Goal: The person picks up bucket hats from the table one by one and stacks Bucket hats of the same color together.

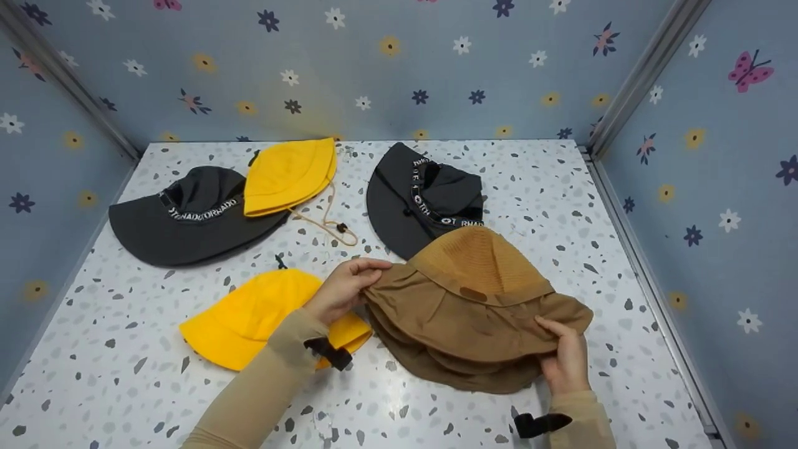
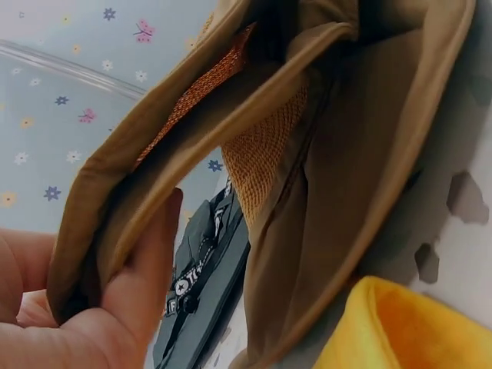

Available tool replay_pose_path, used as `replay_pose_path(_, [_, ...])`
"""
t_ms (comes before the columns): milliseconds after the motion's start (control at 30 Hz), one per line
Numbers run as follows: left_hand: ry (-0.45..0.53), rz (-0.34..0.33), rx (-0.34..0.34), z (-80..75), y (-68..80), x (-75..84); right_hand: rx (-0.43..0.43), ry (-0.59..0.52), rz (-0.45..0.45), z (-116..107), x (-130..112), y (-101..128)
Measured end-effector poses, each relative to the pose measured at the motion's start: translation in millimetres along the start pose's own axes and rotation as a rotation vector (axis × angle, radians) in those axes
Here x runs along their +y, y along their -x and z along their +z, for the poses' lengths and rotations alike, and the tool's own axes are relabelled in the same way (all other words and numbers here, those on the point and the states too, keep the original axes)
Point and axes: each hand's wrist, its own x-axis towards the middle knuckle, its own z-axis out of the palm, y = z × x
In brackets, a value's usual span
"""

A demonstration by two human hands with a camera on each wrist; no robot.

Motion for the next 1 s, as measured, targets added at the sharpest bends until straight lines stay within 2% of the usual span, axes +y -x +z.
replay_pose_path(267, [-0.101, -0.085, 0.001, -3.0, -2.2, -1.8, 0.065, 0.103, 0.041, -1.0, 2.6, -3.3])
replay_pose_path(467, [-0.162, -0.135, 0.048, -4.1, -4.8, -5.2, 0.148, 0.237, 0.018, 0.2, 6.5, -8.5])
replay_pose_path(633, [-0.262, -0.113, 0.082, -3.3, -6.7, -7.2, 0.182, 0.370, -0.036, 0.3, 13.0, -10.3])
replay_pose_path(800, [-0.365, -0.094, 0.116, -2.1, -6.8, -7.5, 0.182, 0.423, -0.144, 2.5, 17.8, -12.4])
replay_pose_path(900, [-0.393, -0.086, 0.119, -1.7, -6.1, -6.9, 0.251, 0.483, -0.207, 5.7, 18.8, -13.0])
replay_pose_path(1000, [-0.441, -0.050, 0.108, -0.5, -5.4, -4.6, 0.359, 0.607, -0.233, 8.2, 16.8, -11.2])
